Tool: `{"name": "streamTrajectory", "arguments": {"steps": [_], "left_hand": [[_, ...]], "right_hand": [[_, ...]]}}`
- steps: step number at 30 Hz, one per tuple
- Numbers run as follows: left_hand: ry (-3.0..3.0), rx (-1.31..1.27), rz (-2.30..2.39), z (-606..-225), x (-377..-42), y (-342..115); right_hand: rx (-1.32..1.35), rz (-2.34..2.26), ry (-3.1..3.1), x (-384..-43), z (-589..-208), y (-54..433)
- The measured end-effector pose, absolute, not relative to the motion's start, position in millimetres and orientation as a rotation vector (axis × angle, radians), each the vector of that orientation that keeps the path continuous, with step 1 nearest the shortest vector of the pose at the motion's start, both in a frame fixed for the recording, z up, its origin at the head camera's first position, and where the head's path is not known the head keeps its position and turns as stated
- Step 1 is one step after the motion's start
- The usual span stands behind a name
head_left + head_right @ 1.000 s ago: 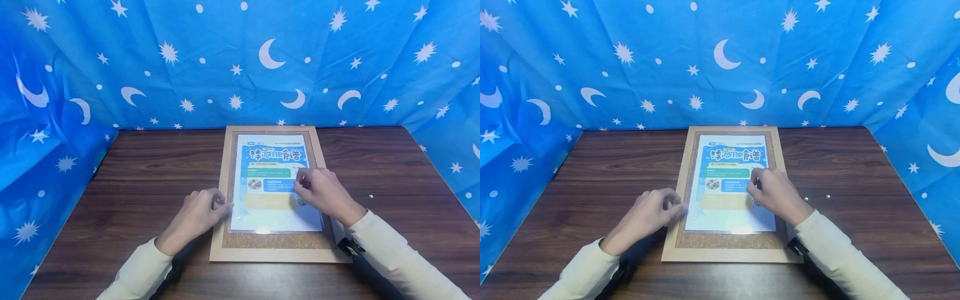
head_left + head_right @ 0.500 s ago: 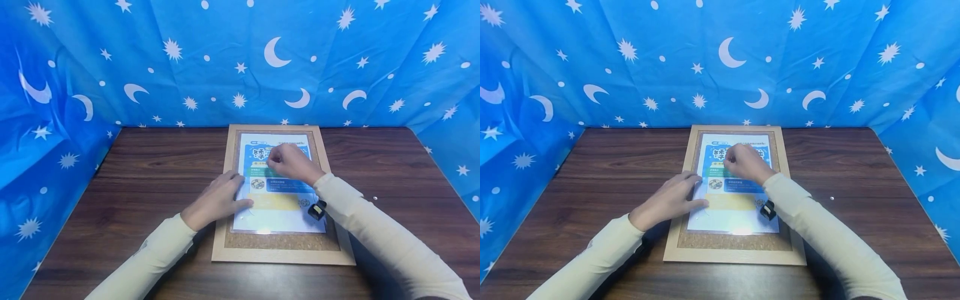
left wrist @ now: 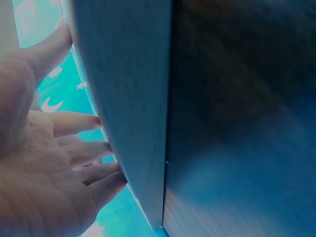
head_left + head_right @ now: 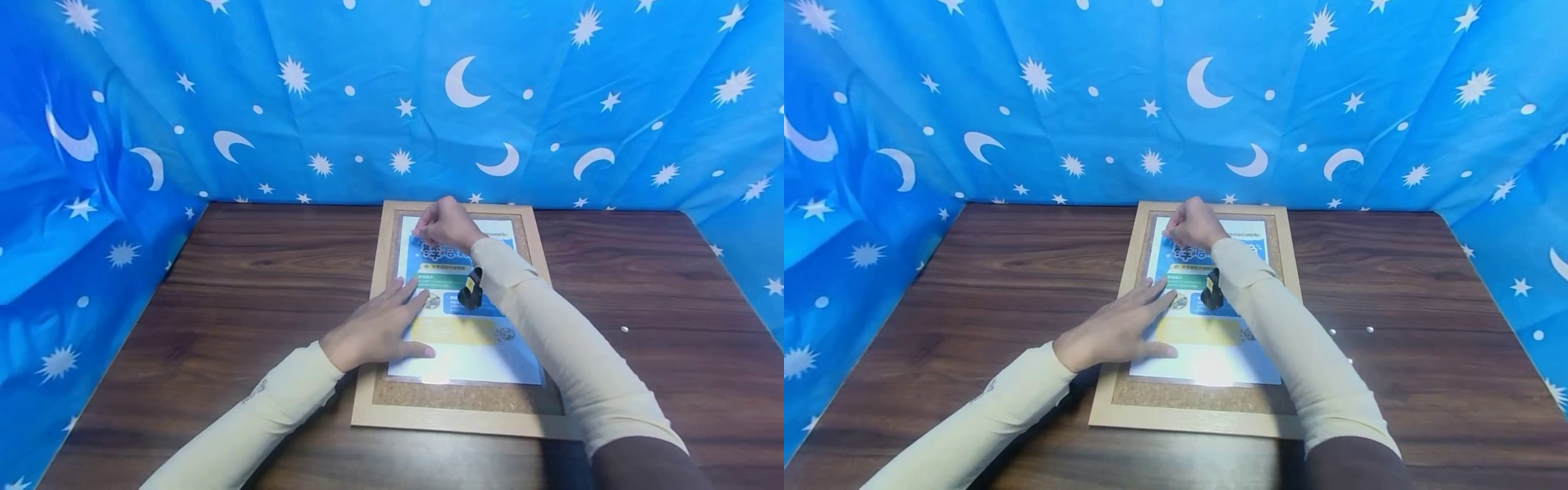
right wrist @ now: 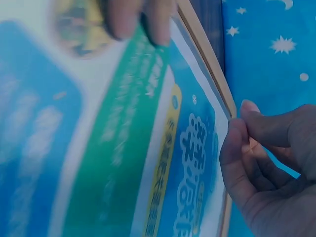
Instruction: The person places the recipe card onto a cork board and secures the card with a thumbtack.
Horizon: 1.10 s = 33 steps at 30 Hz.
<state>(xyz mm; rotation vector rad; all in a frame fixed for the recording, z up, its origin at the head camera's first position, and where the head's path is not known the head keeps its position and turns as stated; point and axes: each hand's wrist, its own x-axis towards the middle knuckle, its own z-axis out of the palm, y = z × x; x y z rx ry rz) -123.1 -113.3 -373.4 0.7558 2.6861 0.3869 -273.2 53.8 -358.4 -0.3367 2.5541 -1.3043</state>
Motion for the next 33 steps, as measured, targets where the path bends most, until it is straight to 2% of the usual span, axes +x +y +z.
{"name": "streamTrajectory", "arguments": {"steps": [8, 33], "left_hand": [[2.681, 0.754, 0.347, -372.4, -119.9, -109.7], [2.671, 0.737, 0.337, -370.6, -119.0, -112.9]], "right_hand": [[-0.183, -1.428, 2.438, -289.3, -363.7, 45.6], [-0.042, -1.413, 2.399, -302.8, -365.3, 34.1]]}}
